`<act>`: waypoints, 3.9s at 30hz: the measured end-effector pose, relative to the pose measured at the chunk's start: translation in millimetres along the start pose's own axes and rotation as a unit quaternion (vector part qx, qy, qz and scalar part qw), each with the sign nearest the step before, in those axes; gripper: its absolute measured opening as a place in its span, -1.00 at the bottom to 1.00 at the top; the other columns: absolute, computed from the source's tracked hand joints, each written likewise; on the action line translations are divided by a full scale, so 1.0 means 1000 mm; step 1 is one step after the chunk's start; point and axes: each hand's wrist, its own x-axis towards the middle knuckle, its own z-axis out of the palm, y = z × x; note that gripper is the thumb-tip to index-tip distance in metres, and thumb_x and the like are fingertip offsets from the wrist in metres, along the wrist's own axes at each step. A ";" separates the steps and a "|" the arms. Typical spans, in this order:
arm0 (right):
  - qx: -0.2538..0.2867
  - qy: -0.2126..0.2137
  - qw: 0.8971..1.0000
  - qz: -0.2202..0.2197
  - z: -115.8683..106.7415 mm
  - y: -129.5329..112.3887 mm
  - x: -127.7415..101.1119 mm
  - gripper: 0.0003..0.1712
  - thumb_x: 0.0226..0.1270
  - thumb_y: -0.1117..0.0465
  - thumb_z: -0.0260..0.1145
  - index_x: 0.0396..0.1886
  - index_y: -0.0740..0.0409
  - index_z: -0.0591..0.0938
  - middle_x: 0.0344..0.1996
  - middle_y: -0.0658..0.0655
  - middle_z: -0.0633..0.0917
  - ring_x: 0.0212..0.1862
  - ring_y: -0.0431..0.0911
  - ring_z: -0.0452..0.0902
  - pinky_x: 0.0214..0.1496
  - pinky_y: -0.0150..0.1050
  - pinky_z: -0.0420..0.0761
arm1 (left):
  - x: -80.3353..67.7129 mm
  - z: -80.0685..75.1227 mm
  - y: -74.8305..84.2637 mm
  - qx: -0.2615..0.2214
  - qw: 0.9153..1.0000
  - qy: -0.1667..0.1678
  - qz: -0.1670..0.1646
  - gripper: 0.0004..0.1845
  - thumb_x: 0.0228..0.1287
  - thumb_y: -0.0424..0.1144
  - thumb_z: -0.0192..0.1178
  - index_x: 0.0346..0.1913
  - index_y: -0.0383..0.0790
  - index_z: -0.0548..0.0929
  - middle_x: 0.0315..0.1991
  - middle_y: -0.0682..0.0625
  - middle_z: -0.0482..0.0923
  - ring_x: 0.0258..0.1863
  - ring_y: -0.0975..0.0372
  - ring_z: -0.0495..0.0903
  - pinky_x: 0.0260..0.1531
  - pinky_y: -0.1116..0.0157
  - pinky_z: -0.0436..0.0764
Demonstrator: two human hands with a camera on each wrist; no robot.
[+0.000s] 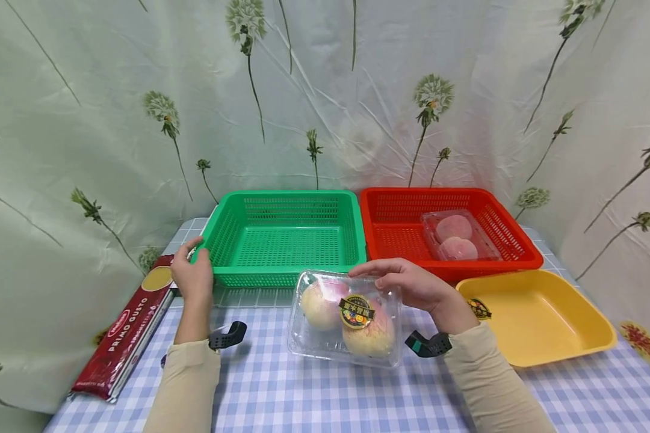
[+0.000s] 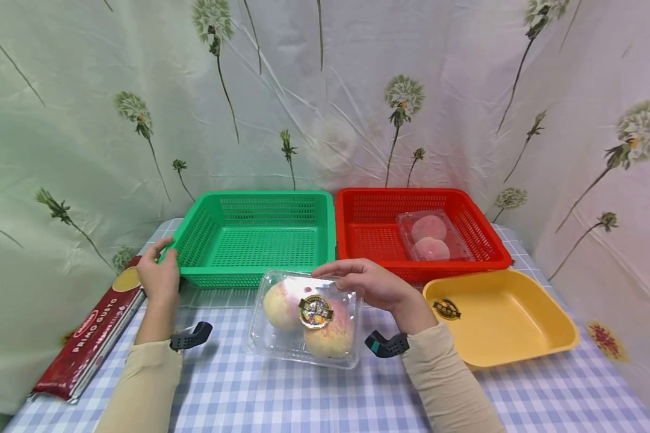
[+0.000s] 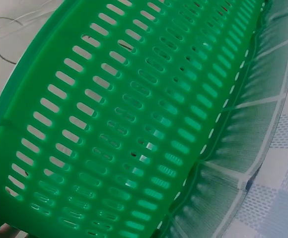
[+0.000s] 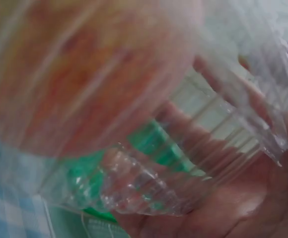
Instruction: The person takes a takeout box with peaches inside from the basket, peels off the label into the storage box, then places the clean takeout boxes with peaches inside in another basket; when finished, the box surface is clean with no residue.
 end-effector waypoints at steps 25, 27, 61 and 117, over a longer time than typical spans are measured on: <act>-0.147 -0.013 0.988 0.047 -0.023 0.020 -0.008 -0.56 0.51 0.23 0.14 0.32 0.14 0.55 0.33 0.21 0.55 0.23 -0.11 0.48 0.19 -0.20 0.61 | -0.032 0.005 0.051 -0.164 0.965 -0.017 0.205 -0.74 0.48 -0.38 -0.01 -0.10 -0.34 0.72 -0.21 0.15 0.69 -0.29 0.35 0.68 -0.17 0.43 0.59; -0.151 -0.005 0.987 0.050 -0.023 0.020 -0.008 -0.58 0.51 0.23 0.14 0.31 0.15 0.56 0.30 0.21 0.57 0.21 -0.05 0.49 0.17 -0.18 0.62 | -0.037 0.005 0.057 -0.170 0.957 -0.086 0.220 -0.76 0.49 -0.36 0.01 -0.09 -0.34 0.70 -0.26 0.17 0.72 -0.41 0.34 0.70 -0.27 0.44 0.66; -0.359 0.037 0.931 0.061 0.010 -0.018 -0.012 -0.52 0.39 0.19 0.32 0.29 0.12 0.59 0.14 0.13 0.69 0.18 0.06 0.59 0.15 -0.18 0.65 | -0.085 0.040 0.035 0.219 0.655 -0.706 0.153 0.06 0.20 -0.06 0.43 0.62 -0.01 -0.03 0.43 -0.23 0.30 0.23 -0.03 0.55 0.10 0.06 0.61; -0.359 0.132 0.919 0.092 -0.050 -0.049 -0.086 -0.75 0.40 0.26 0.30 0.02 0.07 0.71 -0.13 0.15 0.67 -0.27 -0.05 0.60 -0.25 -0.27 0.70 | -0.087 0.058 0.013 0.149 0.653 -0.727 0.150 0.17 0.09 -0.13 0.52 0.62 0.02 -0.07 0.63 -0.03 -0.10 0.30 0.08 0.45 0.16 0.16 0.55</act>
